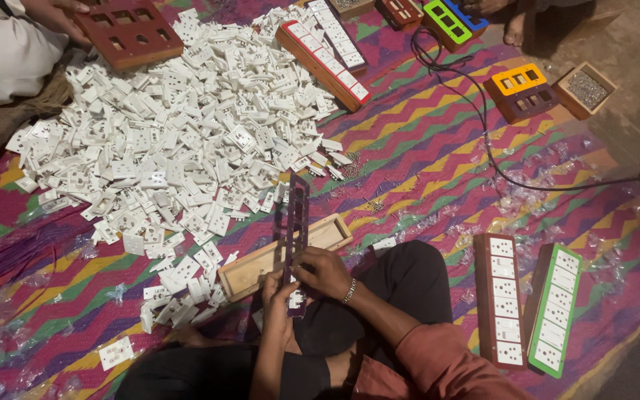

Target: The person sits on the floor and assembles white plastic electrical sockets into a purple multi-socket frame. They pick up sockets and small metal pieces, place them into the frame, and secure them by hand. The person repeats this process for multiple sockets, occasionally adjusting the frame and checking the fit.

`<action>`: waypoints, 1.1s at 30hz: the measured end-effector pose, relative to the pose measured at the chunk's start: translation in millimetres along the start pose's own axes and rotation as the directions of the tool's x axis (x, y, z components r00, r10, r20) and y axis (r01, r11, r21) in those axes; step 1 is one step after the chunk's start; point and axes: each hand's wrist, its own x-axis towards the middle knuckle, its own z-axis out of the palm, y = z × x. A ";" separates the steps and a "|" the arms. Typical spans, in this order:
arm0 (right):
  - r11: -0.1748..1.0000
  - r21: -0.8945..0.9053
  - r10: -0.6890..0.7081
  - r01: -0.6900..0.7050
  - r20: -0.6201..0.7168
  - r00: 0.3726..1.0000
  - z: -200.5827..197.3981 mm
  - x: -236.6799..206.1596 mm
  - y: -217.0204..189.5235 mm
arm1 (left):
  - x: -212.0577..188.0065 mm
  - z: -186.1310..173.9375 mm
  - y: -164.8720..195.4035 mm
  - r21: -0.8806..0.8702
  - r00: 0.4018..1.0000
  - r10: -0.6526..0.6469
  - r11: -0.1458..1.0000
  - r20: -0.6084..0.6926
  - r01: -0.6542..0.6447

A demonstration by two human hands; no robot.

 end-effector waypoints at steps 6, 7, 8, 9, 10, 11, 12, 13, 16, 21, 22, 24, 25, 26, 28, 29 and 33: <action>0.998 -0.064 -0.014 0.013 -0.011 1.000 -2.8 2.9 -6.2 | -3.8 4.2 4.5 0.035 1.000 0.017 0.999 0.017 -0.018; 0.998 -0.060 0.018 -0.018 -0.002 1.000 -3.1 3.5 -7.0 | -4.2 4.7 5.6 0.061 1.000 0.002 0.998 0.007 -0.003; 0.997 -0.057 0.050 -0.050 0.007 0.999 -2.9 3.5 -7.5 | -4.7 4.8 6.3 0.066 1.000 -0.005 0.998 0.004 0.005; 0.995 -0.054 0.082 -0.081 0.016 0.996 -2.4 3.3 -7.7 | -5.0 5.0 6.8 0.070 1.000 -0.013 0.997 0.000 0.013; 0.994 -0.035 0.105 -0.104 0.012 0.994 -1.5 2.8 -7.4 | -5.0 5.1 6.9 0.075 1.000 -0.021 0.997 -0.003 0.021; 0.992 -0.016 0.127 -0.127 0.009 0.992 -0.1 1.8 -6.9 | -5.0 5.0 6.6 0.079 1.000 -0.019 0.997 0.001 0.019; 0.989 0.004 0.149 -0.149 0.006 0.989 1.4 0.9 -5.8 | -4.7 5.1 6.0 0.084 1.000 -0.018 0.996 0.006 0.017; 0.992 0.019 0.122 -0.122 -0.021 0.992 3.3 0.0 -4.6 | -4.4 4.8 5.1 0.088 1.000 -0.015 0.996 0.010 0.014; 0.995 0.021 0.099 -0.098 -0.068 0.993 8.1 -1.2 0.2 | -3.0 4.2 1.6 0.094 0.999 -0.044 0.995 0.019 0.042; 0.967 0.069 0.242 -0.244 0.033 0.970 7.3 0.3 4.5 | -1.2 -0.3 -2.1 0.063 0.998 -0.067 0.996 -0.007 0.067; 0.976 0.069 0.204 -0.206 0.039 0.978 6.2 0.3 4.4 | -0.8 -1.7 -2.6 0.041 0.998 -0.067 0.997 -0.021 0.068; 0.989 0.073 0.125 -0.129 0.051 0.991 4.7 -0.1 3.8 | 0.4 -4.5 -3.9 0.027 0.999 -0.046 0.999 -0.013 0.046; 0.993 0.054 0.099 -0.101 0.035 0.994 4.2 -0.4 3.8 | 1.2 -5.7 -5.0 0.018 0.999 -0.034 0.999 -0.007 0.034; 0.997 0.034 0.073 -0.073 0.020 0.997 4.4 -0.3 3.9 | 2.0 -6.8 -5.9 0.023 0.999 -0.038 0.999 -0.008 0.038; 0.998 0.023 0.051 -0.051 0.002 0.999 5.1 -0.4 4.6 | 3.7 -8.3 -8.4 0.033 0.999 -0.050 0.998 -0.007 0.051; 0.998 0.031 0.053 -0.053 0.001 0.999 5.6 0.0 5.4 | 4.2 -8.5 -9.4 0.044 0.999 -0.034 0.998 0.016 0.033; 0.985 0.018 0.170 -0.170 -0.015 0.985 6.7 1.7 8.0 | 3.9 -7.5 -9.8 0.047 0.997 -0.009 0.999 0.075 0.005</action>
